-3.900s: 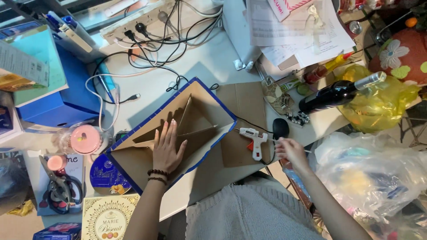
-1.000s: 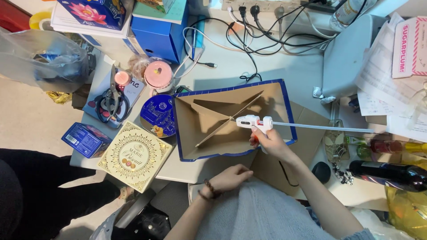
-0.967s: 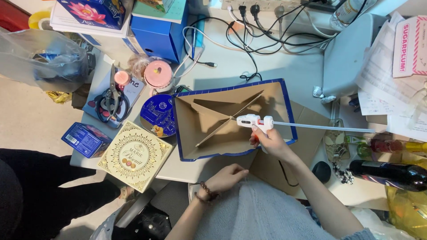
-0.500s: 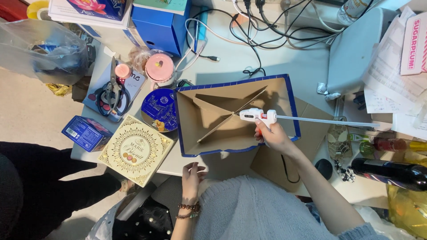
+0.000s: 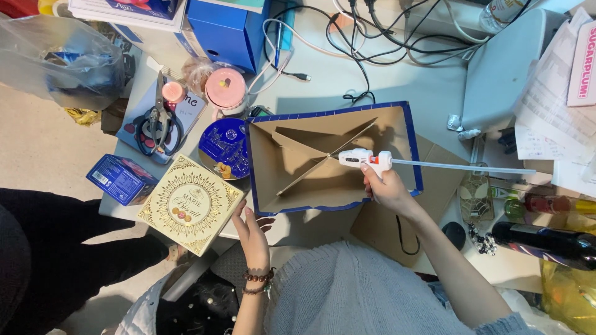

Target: Assemble a cardboard box by using a hot glue gun to secure internal dividers and flaps.

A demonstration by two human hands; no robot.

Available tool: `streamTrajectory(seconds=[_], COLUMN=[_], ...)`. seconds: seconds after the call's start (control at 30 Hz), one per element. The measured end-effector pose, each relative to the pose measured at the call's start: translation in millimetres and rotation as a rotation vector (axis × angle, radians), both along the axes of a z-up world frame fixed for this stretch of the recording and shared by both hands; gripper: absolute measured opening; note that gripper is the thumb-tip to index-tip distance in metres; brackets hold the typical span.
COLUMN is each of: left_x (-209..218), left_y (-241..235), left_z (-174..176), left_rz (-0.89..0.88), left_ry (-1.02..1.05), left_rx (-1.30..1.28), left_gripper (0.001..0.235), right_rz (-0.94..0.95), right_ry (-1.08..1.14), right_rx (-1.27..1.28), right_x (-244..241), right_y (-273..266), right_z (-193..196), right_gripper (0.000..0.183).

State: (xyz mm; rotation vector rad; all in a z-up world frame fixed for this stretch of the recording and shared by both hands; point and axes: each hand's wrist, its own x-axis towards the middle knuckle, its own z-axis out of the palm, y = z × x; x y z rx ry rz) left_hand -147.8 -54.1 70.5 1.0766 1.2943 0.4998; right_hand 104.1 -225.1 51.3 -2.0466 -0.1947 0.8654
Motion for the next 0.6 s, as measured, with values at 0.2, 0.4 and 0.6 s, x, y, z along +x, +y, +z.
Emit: streamTrajectory(seconds=[0.2,0.4,0.6], left_x=[-2,-3,-4], left_y=[0,-1,-2], left_z=[-4,-10,-21], left_rz=[-0.027,-0.037,-0.026], left_ry=[0.014,-0.007,-0.003], left_rx=[0.002,0.009,-0.011], left_gripper=[0.046,0.047,0.046], right_rz=[0.055,0.154,0.171], right_ry=[-0.007,-0.041,-0.073], right_rx=[-0.020,0.108,0.014], right_x=[-3,-12,-14], right_y=[4,0,8], right_z=[17,47,49], right_gripper=[0.052,0.048,0.053])
